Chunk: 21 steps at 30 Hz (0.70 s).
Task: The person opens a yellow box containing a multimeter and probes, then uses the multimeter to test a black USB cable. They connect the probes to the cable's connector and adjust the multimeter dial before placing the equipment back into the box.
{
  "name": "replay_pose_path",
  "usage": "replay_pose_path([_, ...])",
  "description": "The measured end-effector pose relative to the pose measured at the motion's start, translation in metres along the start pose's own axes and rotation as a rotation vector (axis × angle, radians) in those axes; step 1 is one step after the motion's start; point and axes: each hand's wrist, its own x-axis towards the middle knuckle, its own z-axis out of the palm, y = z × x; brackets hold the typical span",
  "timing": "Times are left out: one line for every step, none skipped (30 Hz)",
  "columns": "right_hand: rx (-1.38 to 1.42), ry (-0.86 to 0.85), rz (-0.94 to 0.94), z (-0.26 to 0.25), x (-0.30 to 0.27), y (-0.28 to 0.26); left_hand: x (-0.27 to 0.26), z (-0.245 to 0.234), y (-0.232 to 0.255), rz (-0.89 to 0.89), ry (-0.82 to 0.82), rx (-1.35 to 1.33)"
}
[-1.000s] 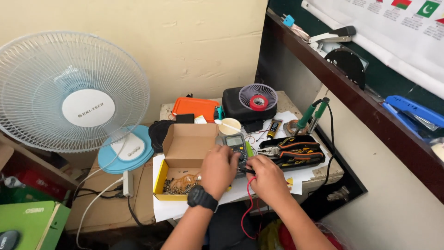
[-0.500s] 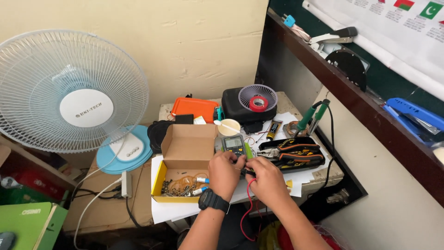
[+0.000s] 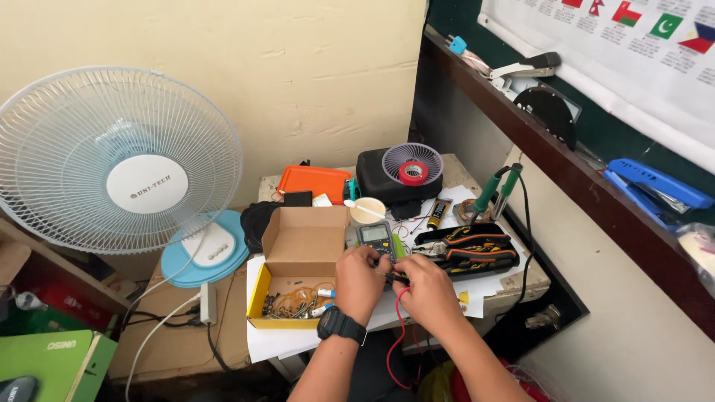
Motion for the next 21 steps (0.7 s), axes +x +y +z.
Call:
replay_pose_path([-0.001,0.003,-0.001,0.000,0.000,0.001,-0.001,-0.005,0.003,0.003,0.001,0.000])
replay_pose_path([0.007,0.000,0.003,-0.001,0.000,0.001,-0.003,-0.010,0.006,0.033,-0.028,-0.016])
replay_pose_path([0.016,-0.006,0.007,0.000,0.000,0.001,-0.005,-0.016,0.007,0.060,-0.058,-0.032])
replay_pose_path([0.016,-0.006,0.006,-0.003,0.001,0.000,-0.008,-0.021,0.009,0.061,-0.057,-0.032])
replay_pose_path([0.032,-0.008,0.010,-0.006,0.001,-0.002,-0.011,-0.026,0.010,0.187,0.002,-0.020])
replay_pose_path([0.048,-0.011,0.013,-0.008,0.002,-0.004,-0.015,-0.031,0.011,0.312,0.062,-0.008])
replay_pose_path([0.049,-0.013,0.016,-0.009,0.002,-0.005,-0.015,-0.033,0.008,0.310,0.059,-0.007])
replay_pose_path([0.033,-0.015,0.005,-0.010,0.002,-0.005,-0.015,-0.034,0.006,0.422,0.029,0.032])
replay_pose_path([0.016,-0.018,-0.006,-0.011,0.002,-0.005,-0.015,-0.036,0.003,0.534,0.000,0.071])
replay_pose_path([0.018,-0.020,-0.005,-0.014,0.001,-0.010,-0.015,-0.036,0.002,0.531,-0.001,0.072])
replay_pose_path([-0.016,-0.018,-0.024,-0.017,0.001,-0.013,-0.014,-0.035,0.001,0.518,-0.010,0.078])
replay_pose_path([-0.049,-0.016,-0.043,-0.020,0.001,-0.017,-0.013,-0.035,0.000,0.504,-0.020,0.084])
replay_pose_path([-0.049,-0.020,-0.040,-0.012,0.000,-0.011,-0.012,-0.035,0.000,0.501,-0.023,0.083])
replay_pose_path([-0.072,-0.013,-0.042,-0.004,-0.001,-0.005,-0.011,-0.035,-0.001,0.485,-0.034,0.081])
replay_pose_path([-0.095,-0.006,-0.047,0.004,-0.002,0.000,-0.010,-0.037,-0.001,0.468,-0.041,0.080])
replay_pose_path([-0.094,-0.009,-0.048,0.006,-0.004,-0.001,-0.010,-0.035,-0.001,0.465,-0.041,0.080])
replay_pose_path([-0.145,-0.003,-0.027,0.008,-0.005,-0.004,-0.010,-0.034,-0.001,0.447,-0.045,0.089])
replay_pose_path([-0.196,0.004,-0.007,0.011,-0.006,-0.006,-0.009,-0.033,-0.001,0.428,-0.049,0.098])
replay_pose_path([-0.193,0.000,-0.011,0.013,-0.006,-0.004,-0.007,-0.032,-0.002,0.424,-0.046,0.100])
replay_pose_path([-0.205,-0.025,-0.003,0.016,-0.006,-0.001,-0.005,-0.030,-0.003,0.429,-0.048,0.110])
replay_pose_path([-0.217,-0.052,0.006,0.018,-0.008,0.002,-0.005,-0.028,-0.004,0.432,-0.053,0.120])
